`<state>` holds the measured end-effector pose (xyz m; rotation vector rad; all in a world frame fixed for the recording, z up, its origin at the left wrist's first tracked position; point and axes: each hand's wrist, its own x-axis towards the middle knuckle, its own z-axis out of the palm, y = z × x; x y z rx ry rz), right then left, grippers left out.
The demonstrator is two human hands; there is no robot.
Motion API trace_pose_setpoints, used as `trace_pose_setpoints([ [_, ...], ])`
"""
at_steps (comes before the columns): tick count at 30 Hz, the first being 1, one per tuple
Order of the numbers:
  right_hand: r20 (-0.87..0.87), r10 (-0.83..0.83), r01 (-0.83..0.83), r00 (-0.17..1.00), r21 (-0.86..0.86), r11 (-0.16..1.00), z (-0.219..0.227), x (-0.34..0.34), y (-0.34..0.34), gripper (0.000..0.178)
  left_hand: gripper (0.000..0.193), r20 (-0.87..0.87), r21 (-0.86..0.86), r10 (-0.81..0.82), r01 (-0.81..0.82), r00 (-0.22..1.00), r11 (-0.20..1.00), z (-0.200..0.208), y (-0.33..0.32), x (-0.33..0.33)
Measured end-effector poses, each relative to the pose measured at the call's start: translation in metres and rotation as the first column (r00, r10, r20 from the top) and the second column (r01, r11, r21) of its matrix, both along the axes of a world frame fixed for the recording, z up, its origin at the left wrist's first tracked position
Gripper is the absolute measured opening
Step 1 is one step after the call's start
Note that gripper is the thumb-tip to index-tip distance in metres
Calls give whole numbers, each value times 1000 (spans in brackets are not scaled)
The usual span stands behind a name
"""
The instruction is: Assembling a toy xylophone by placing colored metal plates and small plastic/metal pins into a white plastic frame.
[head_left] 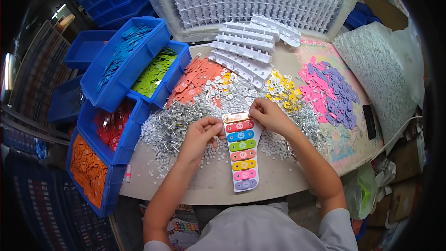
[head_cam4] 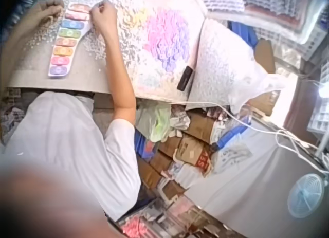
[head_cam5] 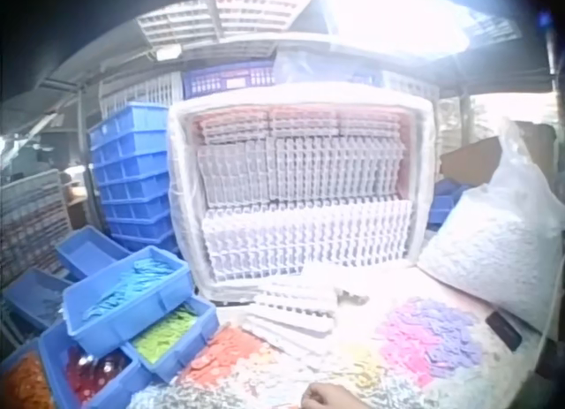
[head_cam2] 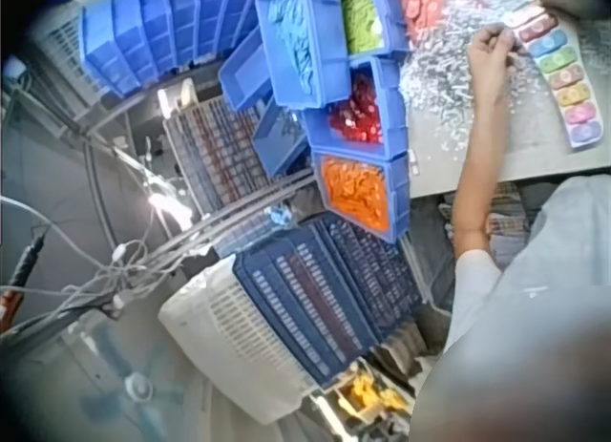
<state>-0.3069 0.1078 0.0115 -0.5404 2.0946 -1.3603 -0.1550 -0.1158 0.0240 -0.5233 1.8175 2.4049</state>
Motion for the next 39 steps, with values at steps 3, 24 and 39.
trace_pose_setpoints([
  [3,-17,48,-47,999,58,997,14,1,0,13,20,21,10,-25,25,999,1000,-13,-6,-21],
  [24,53,118,-124,992,118,985,23,-9,-3,22,17,33,-109,-65,68,997,992,-22,-10,-44],
  [39,29,413,-373,910,488,789,36,-36,-18,45,29,296,-168,-252,310,921,936,-27,-8,-54],
])
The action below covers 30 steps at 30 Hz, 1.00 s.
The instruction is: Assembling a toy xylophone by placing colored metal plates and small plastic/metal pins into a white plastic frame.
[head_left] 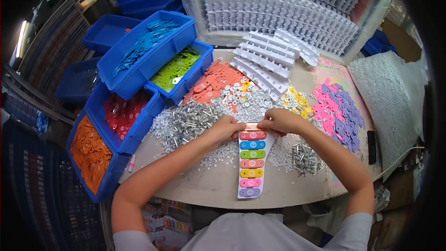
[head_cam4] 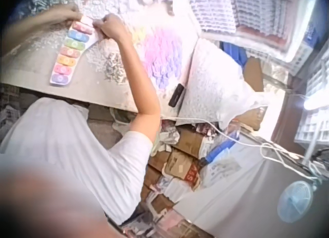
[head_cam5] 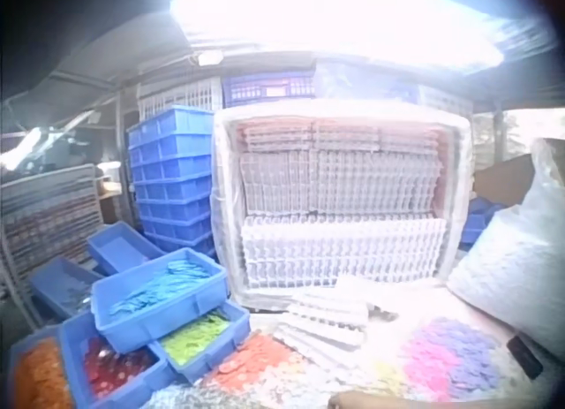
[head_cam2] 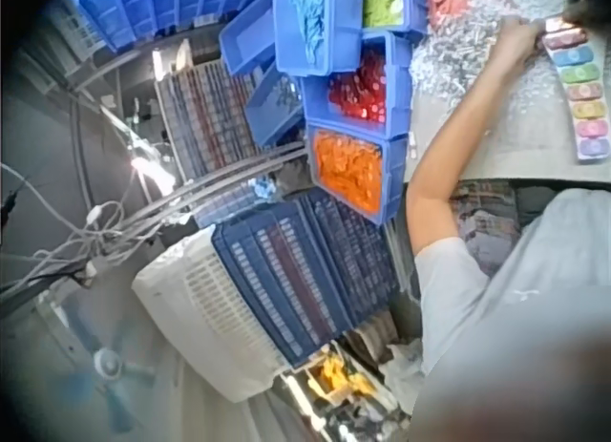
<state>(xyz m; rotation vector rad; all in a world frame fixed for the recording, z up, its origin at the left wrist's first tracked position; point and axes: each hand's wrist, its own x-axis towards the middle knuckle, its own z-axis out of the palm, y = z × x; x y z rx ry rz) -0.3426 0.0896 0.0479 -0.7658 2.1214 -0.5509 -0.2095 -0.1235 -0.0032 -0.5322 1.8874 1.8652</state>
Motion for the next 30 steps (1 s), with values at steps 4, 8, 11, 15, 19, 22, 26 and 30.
trace_pose_setpoints([
  [4,-45,145,-139,988,115,984,-3,-10,-7,47,24,3,97,72,-72,997,993,-3,4,-1],
  [8,-50,151,-147,987,77,986,-3,-9,-5,47,23,-35,50,100,-98,994,994,-6,6,-2],
  [11,-61,122,-119,991,53,991,2,-1,-1,38,23,-100,26,120,-118,988,993,-9,10,-1],
  [15,-7,-82,81,997,-106,991,0,25,3,31,33,-378,-221,85,-179,922,959,-39,7,8],
  [19,-34,-311,285,950,-314,906,-13,47,30,24,27,-433,-338,111,-275,895,900,-9,16,32],
  [22,50,-479,438,876,-495,750,-12,62,49,15,18,-506,-441,129,-384,853,811,24,-14,52],
  [26,-302,-519,289,800,-564,774,-11,77,75,11,15,-668,-570,11,-521,744,636,42,-66,50],
  [30,-343,-548,345,763,-501,794,0,95,86,10,14,-739,-552,-17,-590,674,589,56,-100,38],
])
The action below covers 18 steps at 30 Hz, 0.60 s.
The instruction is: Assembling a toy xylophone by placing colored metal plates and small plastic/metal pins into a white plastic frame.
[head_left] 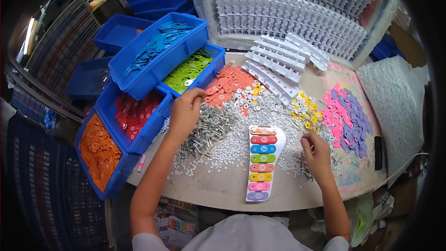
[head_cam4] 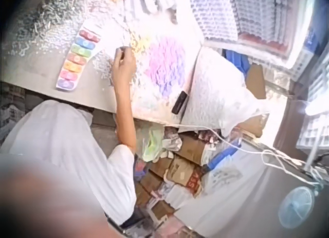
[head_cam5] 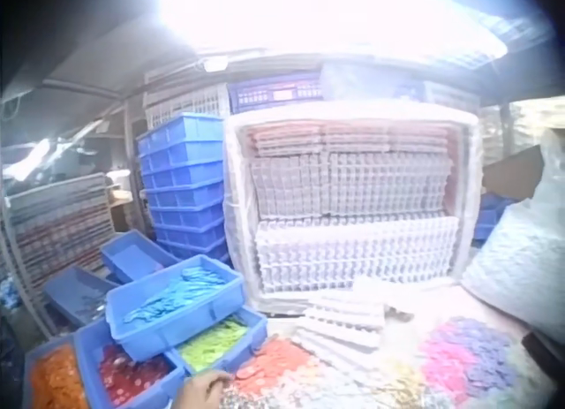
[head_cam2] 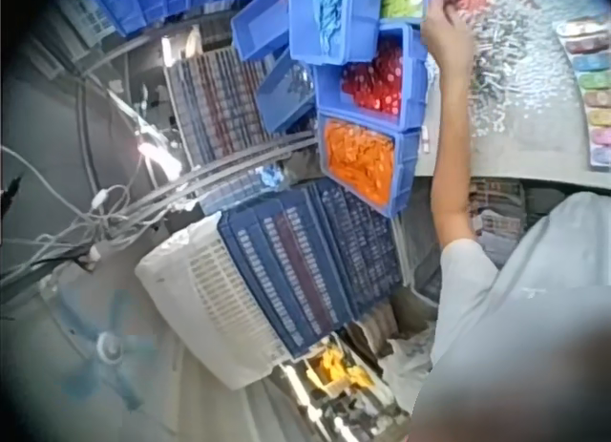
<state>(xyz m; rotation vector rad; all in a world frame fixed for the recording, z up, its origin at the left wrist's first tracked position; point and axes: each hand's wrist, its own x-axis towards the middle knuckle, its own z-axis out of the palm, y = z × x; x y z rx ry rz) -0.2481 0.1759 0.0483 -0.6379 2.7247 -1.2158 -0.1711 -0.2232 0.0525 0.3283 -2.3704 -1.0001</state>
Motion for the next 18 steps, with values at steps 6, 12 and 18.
trace_pose_setpoints([
  [6,-414,-175,236,893,101,966,-11,-22,90,15,26,97,-151,126,-111,987,982,12,-19,46],
  [12,-408,-229,332,884,201,922,-27,-26,138,20,13,123,-236,220,-187,968,953,-34,-27,89],
  [18,-412,-237,338,880,191,921,-27,-14,131,19,11,143,-368,259,-191,955,910,-53,-29,84],
])
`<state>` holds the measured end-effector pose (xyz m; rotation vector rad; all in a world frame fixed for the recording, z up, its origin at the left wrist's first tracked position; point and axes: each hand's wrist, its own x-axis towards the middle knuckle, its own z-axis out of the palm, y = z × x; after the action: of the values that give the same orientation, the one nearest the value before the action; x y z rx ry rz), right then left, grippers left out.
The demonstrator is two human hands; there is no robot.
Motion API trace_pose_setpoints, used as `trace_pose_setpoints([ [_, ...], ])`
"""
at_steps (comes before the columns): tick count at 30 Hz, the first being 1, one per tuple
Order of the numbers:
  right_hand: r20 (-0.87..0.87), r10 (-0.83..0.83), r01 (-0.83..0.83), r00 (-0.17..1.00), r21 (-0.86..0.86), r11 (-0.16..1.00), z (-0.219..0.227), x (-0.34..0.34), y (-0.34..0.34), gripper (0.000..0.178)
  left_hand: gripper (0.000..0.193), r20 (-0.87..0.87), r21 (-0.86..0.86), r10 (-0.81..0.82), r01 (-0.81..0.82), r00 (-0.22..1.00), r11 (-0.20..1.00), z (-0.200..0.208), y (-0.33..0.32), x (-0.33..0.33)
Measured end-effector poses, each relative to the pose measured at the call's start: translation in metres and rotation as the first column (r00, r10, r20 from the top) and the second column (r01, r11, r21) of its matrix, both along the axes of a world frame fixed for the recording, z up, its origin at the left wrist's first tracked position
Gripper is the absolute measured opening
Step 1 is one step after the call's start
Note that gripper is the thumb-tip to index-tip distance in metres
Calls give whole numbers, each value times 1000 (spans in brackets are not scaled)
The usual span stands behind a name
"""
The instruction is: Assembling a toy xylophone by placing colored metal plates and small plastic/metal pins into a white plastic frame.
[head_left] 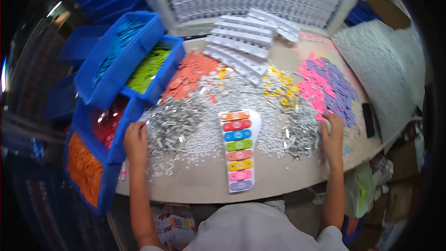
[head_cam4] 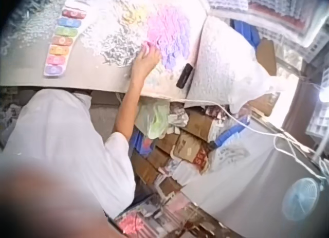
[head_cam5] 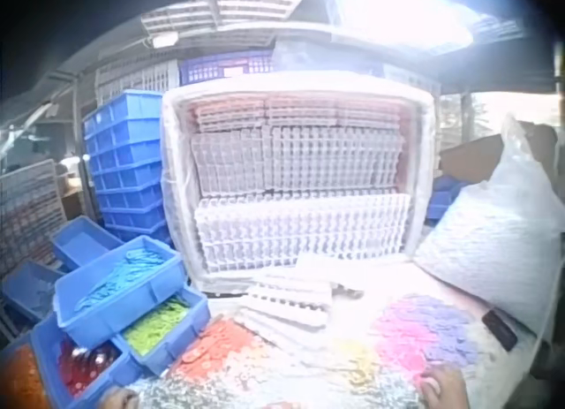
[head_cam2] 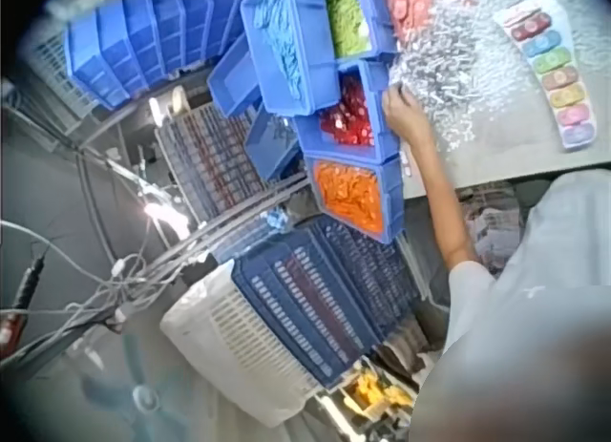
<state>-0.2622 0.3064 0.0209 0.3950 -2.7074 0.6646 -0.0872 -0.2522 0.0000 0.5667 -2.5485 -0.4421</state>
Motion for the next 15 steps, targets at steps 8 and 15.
trace_pose_setpoints([
  [8,3,20,-20,1000,-34,999,0,-16,-11,17,9,49,59,27,-30,998,998,-9,-10,-1],
  [15,-5,-6,6,1000,-42,999,0,-24,-6,13,8,117,-93,74,-63,990,994,-16,-8,-3],
])
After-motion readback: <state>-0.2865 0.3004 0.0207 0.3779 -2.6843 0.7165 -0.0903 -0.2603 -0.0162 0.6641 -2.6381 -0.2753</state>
